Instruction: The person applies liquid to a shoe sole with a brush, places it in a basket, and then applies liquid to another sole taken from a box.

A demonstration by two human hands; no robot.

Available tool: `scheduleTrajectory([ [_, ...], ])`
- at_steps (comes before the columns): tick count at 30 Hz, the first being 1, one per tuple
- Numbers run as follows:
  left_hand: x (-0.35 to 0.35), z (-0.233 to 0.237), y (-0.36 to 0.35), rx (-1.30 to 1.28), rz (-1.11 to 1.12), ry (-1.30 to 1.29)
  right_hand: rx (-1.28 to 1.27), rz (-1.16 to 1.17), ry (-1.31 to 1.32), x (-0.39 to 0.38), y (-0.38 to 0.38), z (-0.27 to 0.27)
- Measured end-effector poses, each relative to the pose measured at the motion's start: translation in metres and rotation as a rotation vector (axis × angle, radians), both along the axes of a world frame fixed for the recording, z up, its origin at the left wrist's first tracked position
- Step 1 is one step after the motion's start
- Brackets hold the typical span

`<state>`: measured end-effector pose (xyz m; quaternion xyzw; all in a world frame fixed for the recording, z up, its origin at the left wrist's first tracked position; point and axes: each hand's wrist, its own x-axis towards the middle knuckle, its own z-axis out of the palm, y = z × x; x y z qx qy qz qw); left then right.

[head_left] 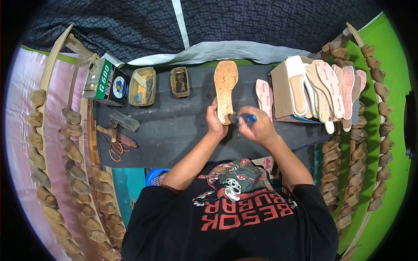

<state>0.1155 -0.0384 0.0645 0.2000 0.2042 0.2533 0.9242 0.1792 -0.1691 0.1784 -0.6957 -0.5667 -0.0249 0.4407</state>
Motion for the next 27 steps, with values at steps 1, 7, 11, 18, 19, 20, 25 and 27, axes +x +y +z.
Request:
scheduleTrajectory([
  [1,-0.002,-0.003,0.003,0.020,-0.021,-0.012,-0.007,0.025,0.011,-0.005,-0.001,0.000],
  [7,-0.005,-0.011,0.000,0.072,-0.052,-0.070,0.049,0.038,0.038,-0.009,0.008,-0.004],
  [11,-0.010,-0.005,-0.019,0.033,-0.085,-0.068,0.079,-0.023,0.026,0.002,0.018,-0.011],
  [18,-0.019,-0.019,0.003,0.067,-0.045,-0.053,0.036,0.042,0.082,-0.010,0.030,-0.014],
  [19,-0.022,-0.018,0.007,0.064,-0.025,-0.025,0.043,0.032,0.074,-0.010,0.033,-0.016],
  [20,-0.028,-0.018,0.009,0.085,-0.037,0.025,-0.035,-0.017,0.194,-0.009,0.033,-0.015],
  [25,-0.076,-0.036,0.021,0.081,-0.127,0.135,0.148,-0.155,0.445,0.009,0.078,-0.040],
  [27,-0.100,-0.054,0.020,0.080,-0.128,0.120,0.155,-0.139,0.569,0.015,0.103,-0.051],
])
